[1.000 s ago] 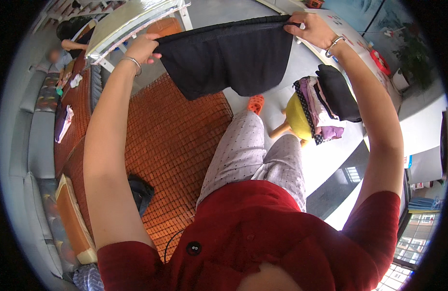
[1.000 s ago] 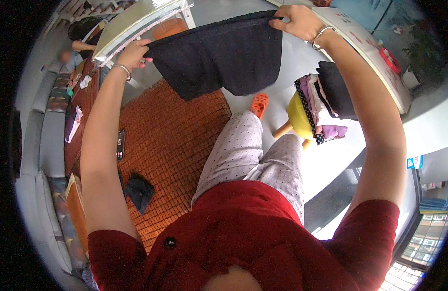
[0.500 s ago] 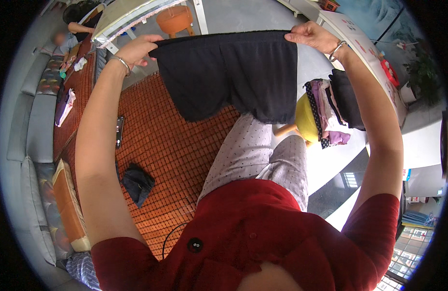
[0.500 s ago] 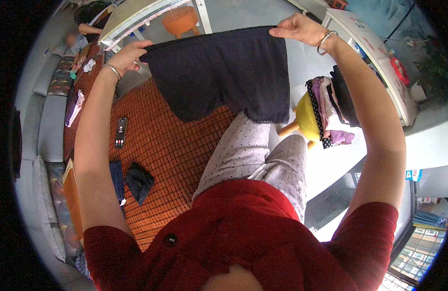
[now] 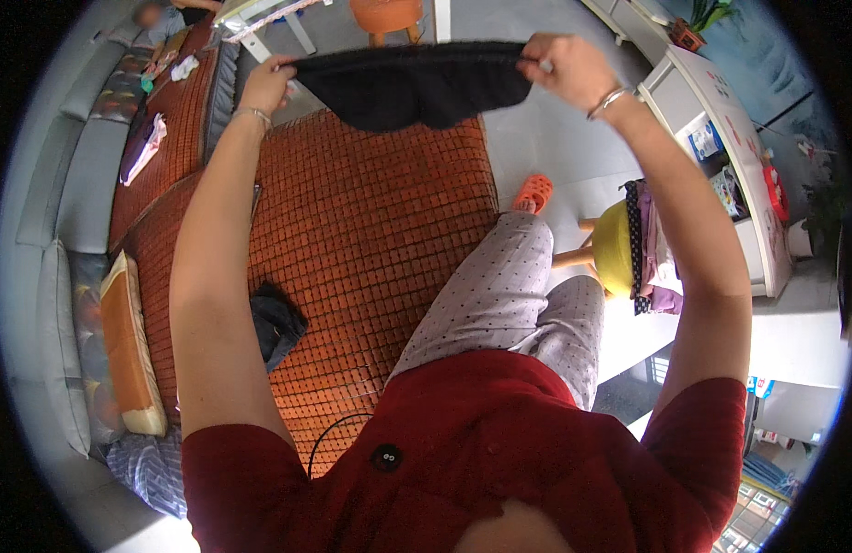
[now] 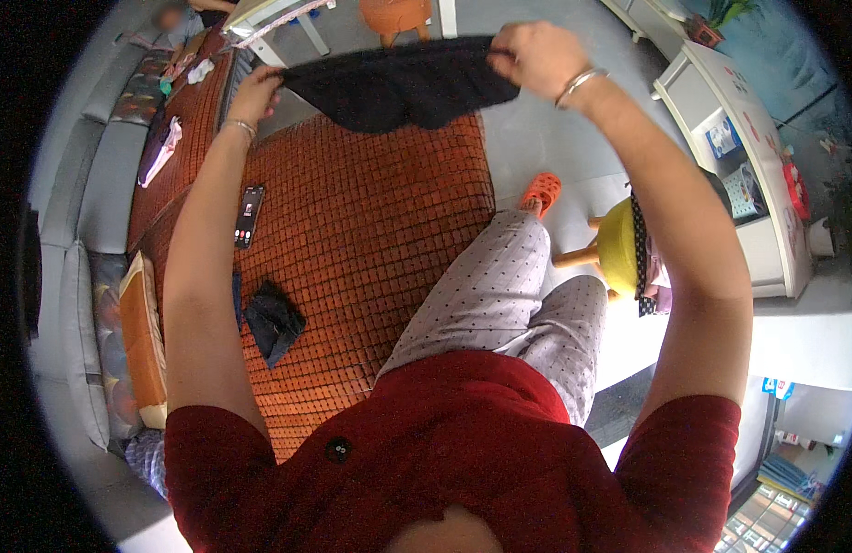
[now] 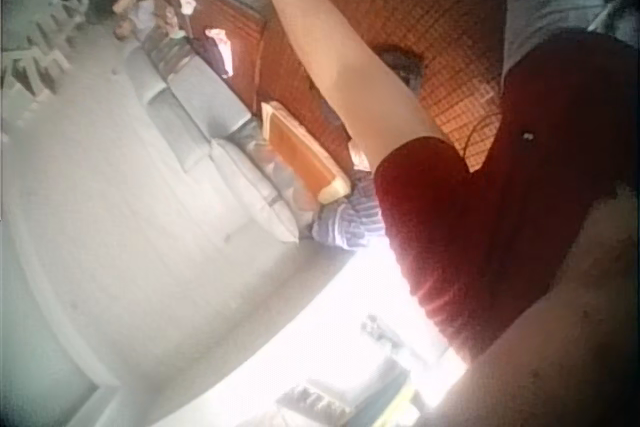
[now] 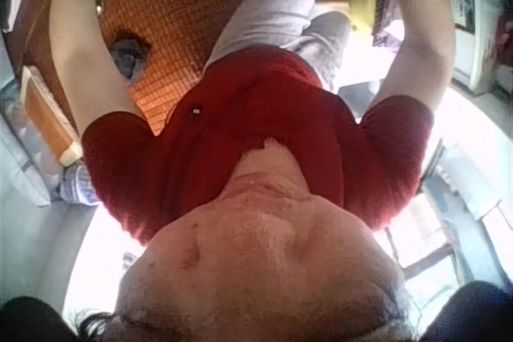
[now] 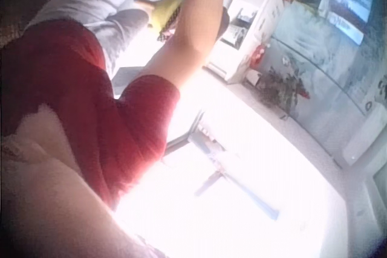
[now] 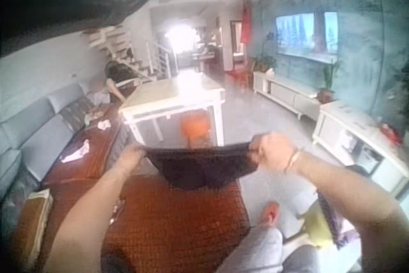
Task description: The person folds a pair of dark blue pants and a pair of black shorts on a woven mat on the floor. They smooth and fold each item neatly, placing the finished folds aside.
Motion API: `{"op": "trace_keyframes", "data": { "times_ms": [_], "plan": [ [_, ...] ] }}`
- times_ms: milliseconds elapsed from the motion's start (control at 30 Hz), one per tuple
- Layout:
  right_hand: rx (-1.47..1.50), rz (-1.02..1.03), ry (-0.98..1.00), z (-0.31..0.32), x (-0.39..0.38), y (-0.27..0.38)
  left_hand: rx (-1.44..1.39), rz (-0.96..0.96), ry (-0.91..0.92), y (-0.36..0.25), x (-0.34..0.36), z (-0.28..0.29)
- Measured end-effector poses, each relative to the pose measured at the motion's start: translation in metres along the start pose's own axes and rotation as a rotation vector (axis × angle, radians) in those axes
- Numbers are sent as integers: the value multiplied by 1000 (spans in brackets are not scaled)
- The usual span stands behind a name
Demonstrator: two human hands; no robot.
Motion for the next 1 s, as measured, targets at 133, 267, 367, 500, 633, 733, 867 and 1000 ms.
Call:
{"op": "trace_keyframes", "data": {
  "times_ms": [133,267,367,500,633,733,867,1000],
  "plan": [
    [-200,206,271,-103,-29,68,-49,201,18,105,-35,-11],
    [-125,364,554,-197,-86,140,-117,467,35,238,-83,-33],
    [-9,387,692,-249,-125,180,-102,556,-26,276,-121,-51],
    [127,470,788,-271,-150,243,-93,603,-2,311,-147,-38],
    [282,504,664,-260,-146,275,-104,570,-3,306,-160,-26],
    [386,487,603,-249,-138,284,445,302,-56,248,-172,-16],
    [505,467,518,-244,-133,290,485,-299,151,111,-250,-84],
    [646,461,424,-250,-142,290,143,-286,260,100,-313,-143]
  ]
}}
Point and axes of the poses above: each hand's wrist, its own x-axis towards the middle knuckle, its own z-axis out of the back of the hand, y = z × x, the point moved 10 cm from there along x, towards the middle knuckle, and after that the axes turned 1 degree about x, right-handed, at the moved point
